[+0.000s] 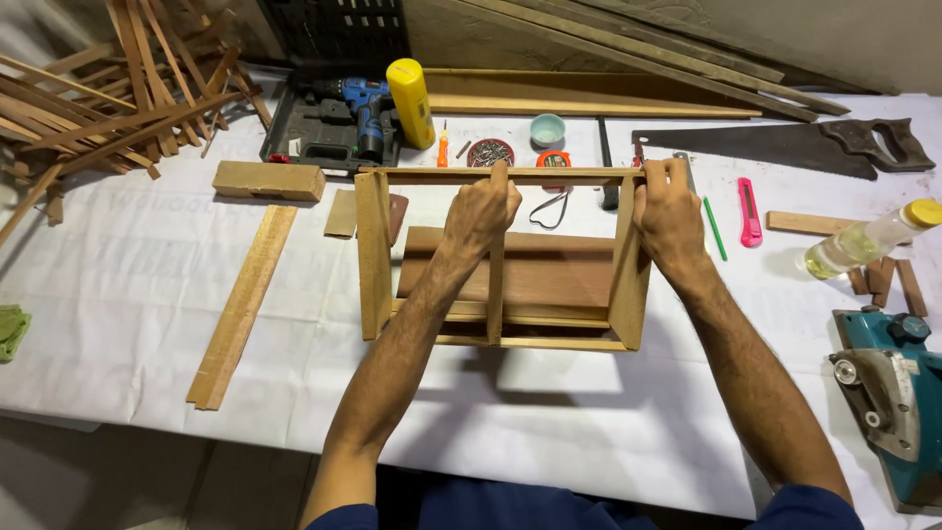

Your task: The person uses a handheld electric planer to smooth thin wooden strips on a workbench. They then place the planed strips into a partially assembled wooden frame and adjust the frame's position on the table.

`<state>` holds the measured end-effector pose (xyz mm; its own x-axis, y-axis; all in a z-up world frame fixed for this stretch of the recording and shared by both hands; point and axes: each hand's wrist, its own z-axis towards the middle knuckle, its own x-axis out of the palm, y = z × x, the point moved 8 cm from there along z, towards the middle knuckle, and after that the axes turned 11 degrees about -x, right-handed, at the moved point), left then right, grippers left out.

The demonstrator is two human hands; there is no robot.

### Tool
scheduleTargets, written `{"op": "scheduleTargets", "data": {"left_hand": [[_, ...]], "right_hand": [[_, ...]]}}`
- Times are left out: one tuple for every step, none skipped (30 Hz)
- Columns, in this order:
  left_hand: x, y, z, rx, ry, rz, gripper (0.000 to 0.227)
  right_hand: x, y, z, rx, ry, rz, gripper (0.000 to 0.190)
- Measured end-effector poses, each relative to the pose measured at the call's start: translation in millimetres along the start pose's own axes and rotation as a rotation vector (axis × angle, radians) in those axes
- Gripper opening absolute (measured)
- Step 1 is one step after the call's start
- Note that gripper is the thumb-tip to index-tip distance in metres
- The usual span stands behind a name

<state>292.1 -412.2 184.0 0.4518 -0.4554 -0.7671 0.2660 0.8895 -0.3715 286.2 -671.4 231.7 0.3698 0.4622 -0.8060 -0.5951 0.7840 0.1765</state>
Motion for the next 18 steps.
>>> {"op": "scheduleTargets", "data": {"left_hand": [[-3,-1,0,0.005,-0.006,0.002,0.015],[-12,-4,1,0.034,-0.065,-0.009,0.017],[-20,-6,2,0.064,-0.124,-0.020,0.020],[-23,-6,0,0.070,-0.132,-0.018,0.020],[-29,-6,-3,0.092,-0.195,-0.011,0.026],[-35,-8,-4,0.117,-0.261,-0.005,0.032],[-35,-6,-4,0.127,-0.272,-0.002,0.032],[-38,-4,-5,0.150,-0.328,0.017,0.034],[-41,-2,-6,0.173,-0.384,0.037,0.037],[-50,-6,-9,0.177,-0.395,0.040,0.037],[-58,-11,-12,0.181,-0.409,0.036,0.037],[-69,-15,-10,0.190,-0.429,0.034,0.037],[-70,-16,-15,0.200,-0.447,0.037,0.037],[-70,-15,-17,0.192,-0.443,0.037,0.037],[-69,-14,-19,0.184,-0.439,0.037,0.038],[-69,-14,-22,0.195,-0.457,0.037,0.038],[-67,-12,-23,0.196,-0.464,0.030,0.037],[-65,-10,-27,0.197,-0.469,0.023,0.036]], "right_hand": [[4,-1,1,-0.002,-0.007,-0.002,0.019],[3,-1,3,-0.034,-0.059,-0.024,0.020],[2,0,6,-0.066,-0.111,-0.047,0.021],[0,4,9,-0.069,-0.120,-0.050,0.021],[-6,10,11,-0.104,-0.176,-0.063,0.023],[-13,16,12,-0.139,-0.236,-0.078,0.025],[-13,17,13,-0.143,-0.250,-0.083,0.025],[-16,19,15,-0.159,-0.289,-0.072,0.027],[-18,21,18,-0.175,-0.327,-0.061,0.029],[-20,25,17,-0.182,-0.337,-0.064,0.029],[-22,29,16,-0.186,-0.365,-0.057,0.028],[-26,32,20,-0.193,-0.400,-0.053,0.028],[-30,37,18,-0.203,-0.417,-0.058,0.028],[-34,42,16,-0.213,-0.444,-0.056,0.026],[-38,47,15,-0.222,-0.472,-0.055,0.025],[-34,44,12,-0.232,-0.489,-0.063,0.025],[-30,41,11,-0.239,-0.497,-0.056,0.024],[-25,37,7,-0.245,-0.504,-0.048,0.024]]}}
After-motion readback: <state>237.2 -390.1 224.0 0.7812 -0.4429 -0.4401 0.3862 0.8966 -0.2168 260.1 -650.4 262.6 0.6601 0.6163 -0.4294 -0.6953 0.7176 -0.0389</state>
